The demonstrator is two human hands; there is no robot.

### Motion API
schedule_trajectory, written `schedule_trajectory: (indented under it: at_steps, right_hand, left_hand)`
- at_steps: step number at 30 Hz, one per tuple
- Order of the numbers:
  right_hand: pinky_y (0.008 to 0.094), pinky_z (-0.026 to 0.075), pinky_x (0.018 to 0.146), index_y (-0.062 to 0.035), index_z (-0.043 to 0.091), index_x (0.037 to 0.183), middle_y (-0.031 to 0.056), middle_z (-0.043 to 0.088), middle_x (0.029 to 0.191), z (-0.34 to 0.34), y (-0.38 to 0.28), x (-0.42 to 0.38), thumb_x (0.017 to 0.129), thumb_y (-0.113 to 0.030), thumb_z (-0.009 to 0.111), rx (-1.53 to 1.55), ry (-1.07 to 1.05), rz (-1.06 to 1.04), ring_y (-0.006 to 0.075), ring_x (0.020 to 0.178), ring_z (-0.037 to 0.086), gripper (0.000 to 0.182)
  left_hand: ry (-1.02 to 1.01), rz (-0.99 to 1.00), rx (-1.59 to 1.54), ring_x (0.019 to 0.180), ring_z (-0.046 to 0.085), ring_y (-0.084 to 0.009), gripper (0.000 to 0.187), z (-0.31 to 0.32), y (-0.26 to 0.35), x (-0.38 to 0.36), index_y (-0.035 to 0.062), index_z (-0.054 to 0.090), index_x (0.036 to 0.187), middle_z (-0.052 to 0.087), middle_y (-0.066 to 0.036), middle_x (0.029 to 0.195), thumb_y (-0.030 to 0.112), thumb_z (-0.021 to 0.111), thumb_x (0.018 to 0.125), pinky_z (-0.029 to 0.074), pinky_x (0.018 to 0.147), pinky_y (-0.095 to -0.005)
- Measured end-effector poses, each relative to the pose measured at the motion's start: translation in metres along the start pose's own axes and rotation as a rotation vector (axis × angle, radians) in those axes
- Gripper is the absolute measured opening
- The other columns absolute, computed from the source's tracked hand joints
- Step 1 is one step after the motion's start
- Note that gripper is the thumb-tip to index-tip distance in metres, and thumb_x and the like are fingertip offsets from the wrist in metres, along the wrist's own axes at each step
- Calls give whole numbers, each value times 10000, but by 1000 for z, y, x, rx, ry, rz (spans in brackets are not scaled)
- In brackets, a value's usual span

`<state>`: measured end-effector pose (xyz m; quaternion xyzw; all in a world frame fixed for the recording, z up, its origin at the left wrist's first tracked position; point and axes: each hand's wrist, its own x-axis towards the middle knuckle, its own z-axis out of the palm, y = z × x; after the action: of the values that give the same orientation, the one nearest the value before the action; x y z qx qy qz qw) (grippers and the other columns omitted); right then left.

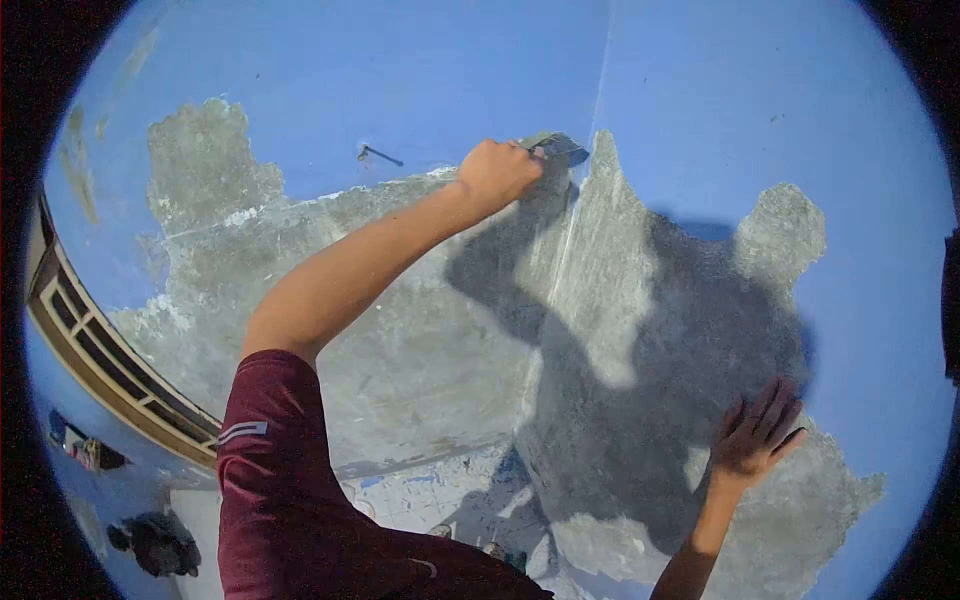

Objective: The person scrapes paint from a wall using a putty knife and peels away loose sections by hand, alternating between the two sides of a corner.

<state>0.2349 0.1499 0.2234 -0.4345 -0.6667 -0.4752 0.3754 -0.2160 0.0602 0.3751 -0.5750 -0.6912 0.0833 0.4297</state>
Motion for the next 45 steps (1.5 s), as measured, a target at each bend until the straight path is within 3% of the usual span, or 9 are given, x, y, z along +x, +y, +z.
schedule_trajectory:
  at_steps: [10,16,19,24,30,35,37,39,45]
  right_hand:
    - [455,153,1149,-128,395,1433,30,347,1501,-3,0,3,979,-347,397,50,53,-22,246,1388,303,504]
    - [459,146,1154,-122,385,1436,37,337,1504,-2,2,0,981,-354,396,14,24,-8,246,1392,294,510]
    - [461,147,1156,-114,389,1430,46,330,1506,-5,2,0,980,-367,400,5,-19,-20,249,1388,301,516]
    - [461,131,1161,-112,386,1431,49,315,1512,1,-1,-6,969,-363,412,-1,-33,-18,255,1381,311,526]
    - [463,123,1163,-122,391,1430,50,320,1509,1,-1,-5,957,-344,416,19,-25,-19,254,1385,301,524]
    - [464,126,1160,-117,398,1425,57,325,1505,3,-1,-8,954,-345,423,22,-12,-21,254,1392,288,524]
    - [524,172,1132,-124,452,1393,66,395,1464,4,-1,-8,956,-344,434,23,-36,-14,285,1358,350,490]
    - [524,167,1133,-132,445,1399,65,389,1468,4,-1,-9,957,-352,431,14,-54,-12,284,1361,346,495]
    - [521,144,1138,-165,419,1419,61,357,1488,7,-2,-11,962,-369,406,-16,-99,13,282,1372,327,501]
  left_hand:
    - [-22,9,-96,748,677,-300,387,7,-12,3,76,537,1265,667,-136,839,124,488,883,543,589,-404]
    - [76,-250,-343,765,670,-342,370,9,11,3,89,549,1235,666,-148,825,115,497,870,540,633,-456]
    - [-46,-309,-406,777,676,-347,313,7,26,-6,55,581,1153,671,-186,843,105,493,857,547,668,-457]
    - [1,-424,-578,763,662,-390,496,28,50,-14,50,460,1312,654,-227,809,101,541,826,537,679,-486]
    - [35,-525,-685,782,653,-415,639,38,62,-14,63,396,1384,649,-234,789,99,604,781,530,683,-496]
    - [32,-541,-686,762,634,-441,638,43,73,-22,89,393,1389,636,-257,788,61,579,779,516,677,-522]
    - [46,-548,-653,752,634,-439,620,46,77,-20,97,391,1393,634,-257,780,60,551,795,514,667,-523]
    - [10,-571,-649,728,635,-430,609,56,86,-23,108,378,1406,633,-251,782,59,508,813,512,654,-517]
    - [66,-551,-651,719,638,-421,653,83,108,-26,114,372,1409,639,-231,775,48,564,788,517,650,-505]
